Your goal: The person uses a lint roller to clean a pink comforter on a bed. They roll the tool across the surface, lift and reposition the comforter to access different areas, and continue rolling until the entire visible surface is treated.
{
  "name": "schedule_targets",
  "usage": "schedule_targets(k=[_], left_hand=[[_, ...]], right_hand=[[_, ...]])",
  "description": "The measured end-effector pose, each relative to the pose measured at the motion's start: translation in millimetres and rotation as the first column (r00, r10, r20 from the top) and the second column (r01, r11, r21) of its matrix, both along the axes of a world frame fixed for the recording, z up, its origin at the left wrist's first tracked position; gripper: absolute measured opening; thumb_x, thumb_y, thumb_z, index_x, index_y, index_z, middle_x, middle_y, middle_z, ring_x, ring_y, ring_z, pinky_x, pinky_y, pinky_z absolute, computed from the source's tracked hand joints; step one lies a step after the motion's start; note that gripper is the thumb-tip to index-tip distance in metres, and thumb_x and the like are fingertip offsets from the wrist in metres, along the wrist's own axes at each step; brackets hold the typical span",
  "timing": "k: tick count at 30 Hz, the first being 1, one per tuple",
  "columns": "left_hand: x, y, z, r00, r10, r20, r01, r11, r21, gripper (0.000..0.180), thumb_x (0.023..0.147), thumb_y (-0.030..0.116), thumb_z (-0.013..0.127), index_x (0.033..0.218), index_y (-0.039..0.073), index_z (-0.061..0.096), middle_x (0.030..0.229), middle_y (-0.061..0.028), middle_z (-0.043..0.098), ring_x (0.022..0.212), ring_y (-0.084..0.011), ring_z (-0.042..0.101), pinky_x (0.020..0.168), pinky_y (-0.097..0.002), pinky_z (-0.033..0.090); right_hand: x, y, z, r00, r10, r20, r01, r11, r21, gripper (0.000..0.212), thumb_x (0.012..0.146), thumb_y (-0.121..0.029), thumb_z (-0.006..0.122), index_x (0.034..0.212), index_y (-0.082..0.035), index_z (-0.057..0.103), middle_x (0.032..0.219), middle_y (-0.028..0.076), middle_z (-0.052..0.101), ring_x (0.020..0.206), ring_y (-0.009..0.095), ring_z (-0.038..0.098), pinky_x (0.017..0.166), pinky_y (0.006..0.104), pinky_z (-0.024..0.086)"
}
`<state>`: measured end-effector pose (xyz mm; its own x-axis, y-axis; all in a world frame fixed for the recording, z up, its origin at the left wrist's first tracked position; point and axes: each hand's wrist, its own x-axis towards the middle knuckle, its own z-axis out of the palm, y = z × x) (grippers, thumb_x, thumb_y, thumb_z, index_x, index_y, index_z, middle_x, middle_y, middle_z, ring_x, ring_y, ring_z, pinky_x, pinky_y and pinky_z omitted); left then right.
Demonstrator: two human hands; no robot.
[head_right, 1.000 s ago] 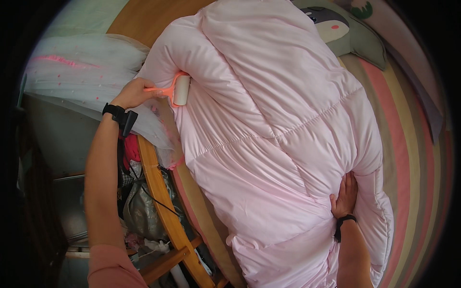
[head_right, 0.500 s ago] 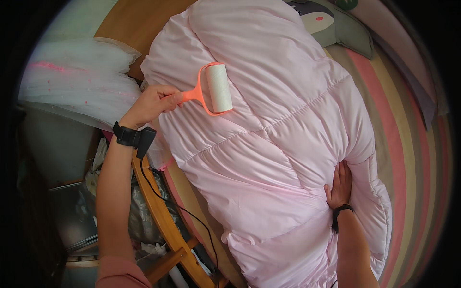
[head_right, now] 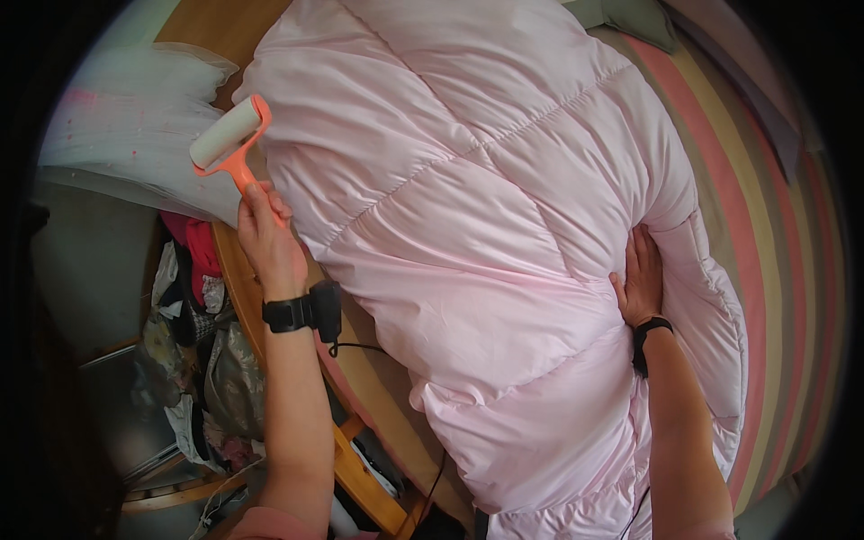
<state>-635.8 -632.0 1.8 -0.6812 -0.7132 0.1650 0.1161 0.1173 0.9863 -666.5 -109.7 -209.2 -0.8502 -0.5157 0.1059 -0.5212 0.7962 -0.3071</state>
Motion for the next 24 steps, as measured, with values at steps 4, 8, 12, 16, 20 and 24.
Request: schedule_targets(k=[4,8,12,16,20,24], left_hand=[[129.3,104.5,4.9,0.963,-0.180,0.202,0.180,0.983,0.017,0.020,0.110,0.016,0.049,0.122,-0.001,0.048,0.086,-0.0014,0.048,0.078,-0.0109,0.046,0.076,-0.0277,0.042],[205.8,166.3,28.3,0.947,-0.282,0.151,0.251,0.948,0.196,0.030,0.109,0.021,0.055,0.126,0.001,0.042,0.083,-0.0035,0.052,0.061,-0.0106,0.047,0.060,-0.0255,0.045],[252.0,225.8,46.3,0.914,-0.383,0.134,0.334,0.897,0.289,0.037,0.107,0.025,0.059,0.129,0.002,0.039,0.080,-0.0022,0.050,0.060,-0.0085,0.042,0.056,-0.0230,0.040],[311.4,303.5,56.0,0.755,-0.638,0.151,0.576,0.756,0.312,0.036,0.111,0.026,0.048,0.135,0.002,0.036,0.089,-0.0028,0.048,0.070,-0.0090,0.040,0.063,-0.0244,0.038],[386.4,373.0,66.9,0.419,-0.833,0.360,0.766,0.538,0.353,0.039,0.108,0.014,0.049,0.138,-0.006,0.034,0.109,-0.0159,0.058,0.095,-0.0263,0.059,0.088,-0.0370,0.049],[474.5,414.0,75.9,0.081,-0.919,0.387,0.925,0.213,0.314,0.035,0.099,0.008,0.055,0.132,-0.003,0.048,0.110,-0.0256,0.063,0.099,-0.0434,0.064,0.083,-0.0491,0.051]], right_hand=[[-3.3,0.6,-4.7,0.997,0.040,-0.073,-0.040,0.999,-0.005,0.073,0.100,-0.031,0.054,0.159,0.004,0.027,0.166,0.022,0.026,0.153,0.040,0.025,0.126,0.0486,0.019],[-4.9,-1.7,9.8,0.996,0.080,-0.046,-0.077,0.996,0.048,0.071,0.101,-0.031,0.057,0.158,0.001,0.030,0.166,0.021,0.026,0.154,0.038,0.024,0.126,0.0467,0.022],[38.8,-5.9,74.3,0.962,-0.119,0.244,0.165,0.970,-0.178,0.049,0.099,-0.022,0.063,0.141,0.002,0.054,0.142,0.021,0.057,0.132,0.036,0.055,0.111,0.0434,0.044],[189.5,-6.9,181.0,0.740,-0.130,0.659,0.653,0.370,-0.661,0.032,0.106,-0.018,0.056,0.126,0.005,0.065,0.113,0.013,0.073,0.104,0.024,0.071,0.096,0.0344,0.054],[384.3,-2.6,282.0,0.531,0.236,0.814,0.815,0.118,-0.567,0.060,0.103,-0.039,0.061,0.145,0.003,0.050,0.138,0.015,0.057,0.127,0.021,0.057,0.108,0.0404,0.046],[517.7,6.7,309.5,0.342,0.003,0.940,0.935,-0.101,-0.340,0.045,0.103,-0.030,0.064,0.134,0.002,0.058,0.131,0.012,0.063,0.118,0.021,0.061,0.102,0.0369,0.049]])
